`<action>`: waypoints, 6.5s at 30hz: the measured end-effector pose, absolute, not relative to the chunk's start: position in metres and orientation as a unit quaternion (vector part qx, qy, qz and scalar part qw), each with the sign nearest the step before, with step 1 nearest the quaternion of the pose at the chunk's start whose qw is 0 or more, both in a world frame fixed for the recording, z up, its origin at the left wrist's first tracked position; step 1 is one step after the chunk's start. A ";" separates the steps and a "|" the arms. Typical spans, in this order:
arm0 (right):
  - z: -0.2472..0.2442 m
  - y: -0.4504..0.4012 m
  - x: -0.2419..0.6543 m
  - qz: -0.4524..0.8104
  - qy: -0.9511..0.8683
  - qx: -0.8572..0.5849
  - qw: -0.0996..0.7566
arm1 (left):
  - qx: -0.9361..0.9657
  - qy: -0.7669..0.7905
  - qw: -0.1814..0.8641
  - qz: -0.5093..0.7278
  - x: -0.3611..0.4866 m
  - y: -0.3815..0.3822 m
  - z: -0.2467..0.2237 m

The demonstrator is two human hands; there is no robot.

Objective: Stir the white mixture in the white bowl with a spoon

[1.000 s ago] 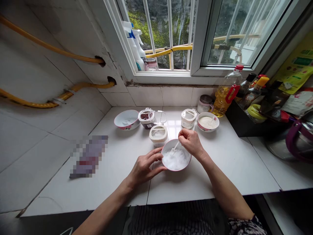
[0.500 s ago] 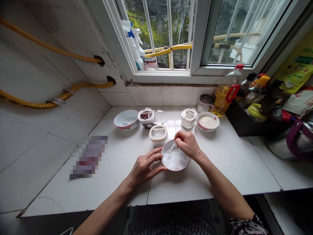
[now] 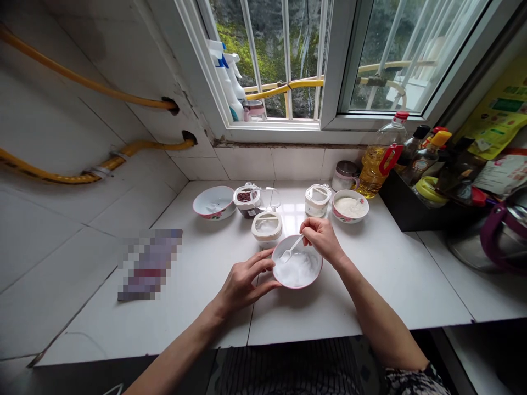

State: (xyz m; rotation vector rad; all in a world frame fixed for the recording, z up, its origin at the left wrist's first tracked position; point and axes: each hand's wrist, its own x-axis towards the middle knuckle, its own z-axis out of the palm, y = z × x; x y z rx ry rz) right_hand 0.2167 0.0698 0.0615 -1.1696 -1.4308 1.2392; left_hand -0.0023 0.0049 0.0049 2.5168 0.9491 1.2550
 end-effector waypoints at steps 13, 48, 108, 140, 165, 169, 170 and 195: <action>0.062 0.071 0.215 0.474 -0.538 -0.452 0.531 | 0.844 0.325 0.078 0.419 -0.002 0.004 0.006; 0.064 0.061 0.216 0.241 -0.761 -0.465 0.383 | 0.845 0.327 0.093 0.412 -0.004 0.004 0.005; 0.059 0.064 0.213 0.310 -0.718 -0.475 0.404 | 0.847 0.323 0.090 0.413 -0.004 0.004 0.003; 0.060 0.070 0.219 0.509 -0.604 -0.433 0.434 | 0.847 0.322 0.094 0.413 -0.003 0.004 0.004; 0.058 0.072 0.213 0.478 -0.535 -0.447 0.535 | 0.844 0.325 0.072 0.422 -0.002 0.005 0.004; 0.056 0.064 0.204 0.329 -0.641 -0.421 0.551 | 0.844 0.331 0.075 0.416 -0.002 0.004 0.005; 0.056 0.062 0.203 0.277 -0.684 -0.410 0.536 | 0.844 0.331 0.076 0.416 -0.002 0.004 0.005; 0.056 0.060 0.213 0.101 -0.844 -0.360 0.385 | 0.845 0.328 0.085 0.413 -0.003 0.003 0.006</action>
